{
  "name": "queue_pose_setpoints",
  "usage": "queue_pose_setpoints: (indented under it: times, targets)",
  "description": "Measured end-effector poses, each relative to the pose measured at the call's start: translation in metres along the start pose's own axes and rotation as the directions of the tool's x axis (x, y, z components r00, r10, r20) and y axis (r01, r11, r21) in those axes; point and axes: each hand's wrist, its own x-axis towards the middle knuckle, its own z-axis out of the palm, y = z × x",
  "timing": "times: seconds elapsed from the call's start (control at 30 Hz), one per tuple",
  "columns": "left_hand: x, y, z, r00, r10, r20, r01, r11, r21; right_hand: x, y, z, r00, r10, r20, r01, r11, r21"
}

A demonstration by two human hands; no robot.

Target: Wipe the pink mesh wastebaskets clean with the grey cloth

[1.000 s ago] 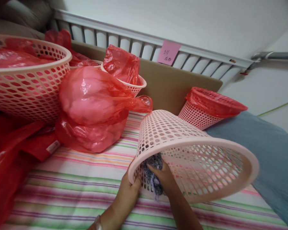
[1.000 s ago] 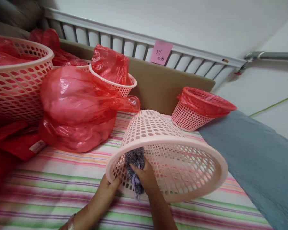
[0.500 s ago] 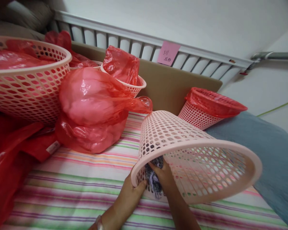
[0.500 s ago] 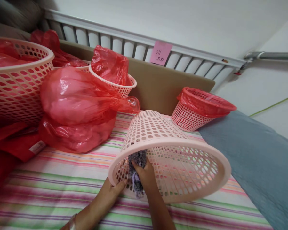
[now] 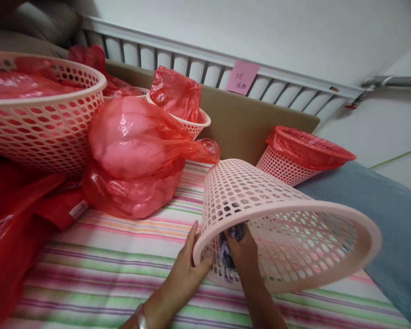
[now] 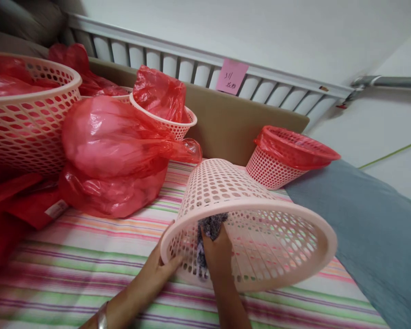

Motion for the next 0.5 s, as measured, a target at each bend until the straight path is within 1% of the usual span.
queue_pose_setpoints:
  times: [0.07,0.13,0.2,0.27,0.33,0.4,0.43,0.5]
  targets:
    - [0.000,0.005,-0.005,0.997,0.044,-0.065,-0.041,0.998,0.044,-0.002,-0.001,0.001,0.994,-0.083,0.071,0.091,0.988,-0.124]
    - [0.002,0.007,-0.009,0.994,0.076,-0.076,-0.071,0.995,0.075,-0.004,-0.001,0.003,0.979,-0.137,0.151,0.165,0.967,-0.195]
    - [0.003,0.007,-0.011,0.995,0.069,-0.065,-0.064,0.995,0.082,-0.004,-0.001,0.007,0.969,-0.157,0.192,0.197,0.958,-0.211]
    - [0.004,0.005,-0.011,0.997,0.055,-0.056,-0.051,0.996,0.073,-0.006,-0.003,0.008,0.963,-0.167,0.212,0.206,0.962,-0.177]
    - [0.004,0.002,-0.010,0.996,0.052,-0.067,-0.048,0.997,0.056,-0.009,-0.007,0.009,0.955,-0.178,0.237,0.202,0.976,-0.081]
    - [0.004,-0.002,-0.009,0.995,0.051,-0.083,-0.048,0.998,0.028,-0.016,-0.013,0.010,0.949,-0.169,0.267,0.153,0.985,0.080]
    - [0.003,-0.004,-0.007,0.994,0.049,-0.094,-0.048,0.999,0.015,-0.019,-0.016,0.010,0.945,-0.153,0.288,0.103,0.978,0.184]
    - [0.003,-0.008,-0.004,0.992,0.046,-0.115,-0.047,0.999,-0.001,-0.026,-0.020,0.011,0.934,-0.111,0.340,-0.027,0.926,0.376]
